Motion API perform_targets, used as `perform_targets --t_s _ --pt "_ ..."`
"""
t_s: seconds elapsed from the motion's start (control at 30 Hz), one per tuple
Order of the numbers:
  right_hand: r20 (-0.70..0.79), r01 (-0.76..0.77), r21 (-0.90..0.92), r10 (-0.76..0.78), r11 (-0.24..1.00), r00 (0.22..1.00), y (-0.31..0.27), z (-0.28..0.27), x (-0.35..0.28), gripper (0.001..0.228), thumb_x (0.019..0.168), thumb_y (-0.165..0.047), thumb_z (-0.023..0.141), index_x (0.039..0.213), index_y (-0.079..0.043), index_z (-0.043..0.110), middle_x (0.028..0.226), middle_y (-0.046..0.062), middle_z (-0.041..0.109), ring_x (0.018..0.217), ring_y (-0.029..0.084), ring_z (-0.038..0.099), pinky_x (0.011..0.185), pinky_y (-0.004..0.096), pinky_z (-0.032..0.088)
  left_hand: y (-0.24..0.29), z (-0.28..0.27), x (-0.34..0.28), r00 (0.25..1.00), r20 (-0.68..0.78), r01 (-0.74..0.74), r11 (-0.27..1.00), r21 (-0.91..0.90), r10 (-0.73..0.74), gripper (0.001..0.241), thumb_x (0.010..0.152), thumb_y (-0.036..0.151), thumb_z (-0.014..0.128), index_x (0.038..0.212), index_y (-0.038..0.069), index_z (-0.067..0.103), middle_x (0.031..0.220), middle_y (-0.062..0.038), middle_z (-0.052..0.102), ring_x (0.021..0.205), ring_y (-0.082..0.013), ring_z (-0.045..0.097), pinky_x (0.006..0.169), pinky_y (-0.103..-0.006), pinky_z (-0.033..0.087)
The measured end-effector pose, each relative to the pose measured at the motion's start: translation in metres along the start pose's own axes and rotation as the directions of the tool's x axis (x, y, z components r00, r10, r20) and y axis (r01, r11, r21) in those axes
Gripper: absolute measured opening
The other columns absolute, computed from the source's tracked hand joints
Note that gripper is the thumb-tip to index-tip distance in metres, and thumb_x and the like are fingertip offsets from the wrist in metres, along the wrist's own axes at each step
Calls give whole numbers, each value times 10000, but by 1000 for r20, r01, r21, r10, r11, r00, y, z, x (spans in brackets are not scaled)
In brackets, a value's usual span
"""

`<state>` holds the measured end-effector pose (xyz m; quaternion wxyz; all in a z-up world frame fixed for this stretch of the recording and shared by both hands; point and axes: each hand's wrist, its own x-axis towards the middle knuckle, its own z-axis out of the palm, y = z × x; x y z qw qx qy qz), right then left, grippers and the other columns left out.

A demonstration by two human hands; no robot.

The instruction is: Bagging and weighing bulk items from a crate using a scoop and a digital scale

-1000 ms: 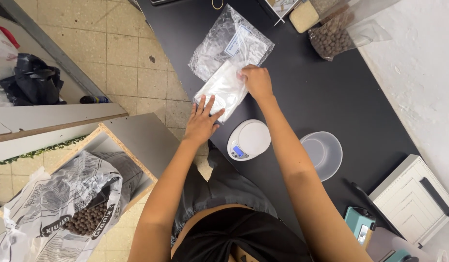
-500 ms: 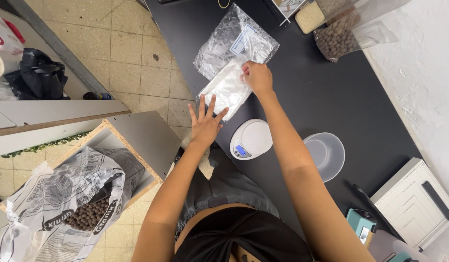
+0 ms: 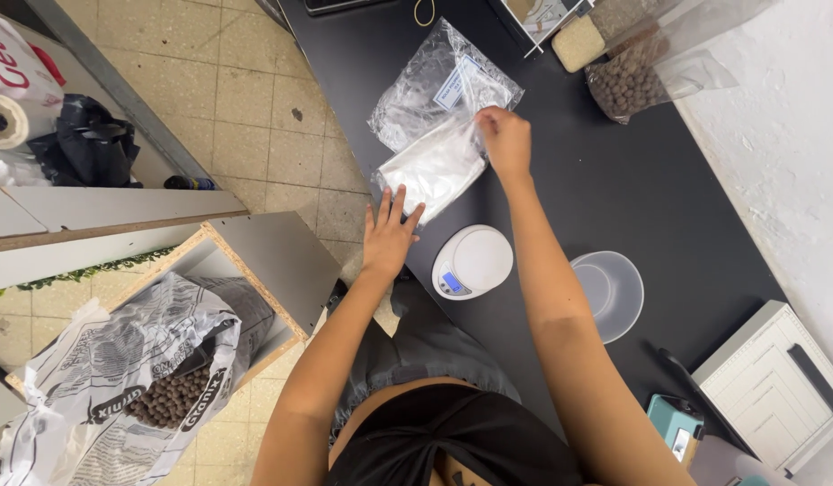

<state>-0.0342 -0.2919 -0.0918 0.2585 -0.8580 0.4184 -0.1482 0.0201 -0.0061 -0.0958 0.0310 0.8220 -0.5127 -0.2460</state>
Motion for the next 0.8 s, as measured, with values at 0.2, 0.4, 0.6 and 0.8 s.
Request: perform_targets --t_s 0.2,0.4,0.6,0.8 --pt "-315 -24 316 128 949 940 -20 -27 8 93 990 -173 617 957 -172 703 740 62 743 763 236 736 788 421 562 2 -10 -3 1000 7 -11 999 33 11 619 992 355 620 1568 318 394 1703 -130 134 1567 -357 104 1181 -641 190" --pt "-598 242 352 19 904 801 -62 -73 -9 164 1072 -237 484 1010 -149 607 920 76 782 883 201 720 851 360 531 2 -3 1 1000 -1 6 999 54 -6 641 977 360 644 1567 336 394 1705 -127 135 1563 -358 116 1143 -687 211" --pt "-531 453 565 -116 689 839 -142 -116 -63 256 1091 -262 481 922 -78 538 803 91 615 806 202 591 894 360 469 -5 -41 -16 999 3 51 928 -369 -54 811 914 296 745 1607 219 330 1695 -117 210 1561 -285 191 1181 -715 100" --pt "-10 32 995 -222 99 975 -183 -62 -150 329 975 -364 669 938 -71 524 733 88 660 633 154 666 705 298 557 -40 -52 -74 993 -92 -42 -493 -869 77 884 987 711 411 1587 72 299 1458 -252 542 1265 -321 621 1032 -441 526"
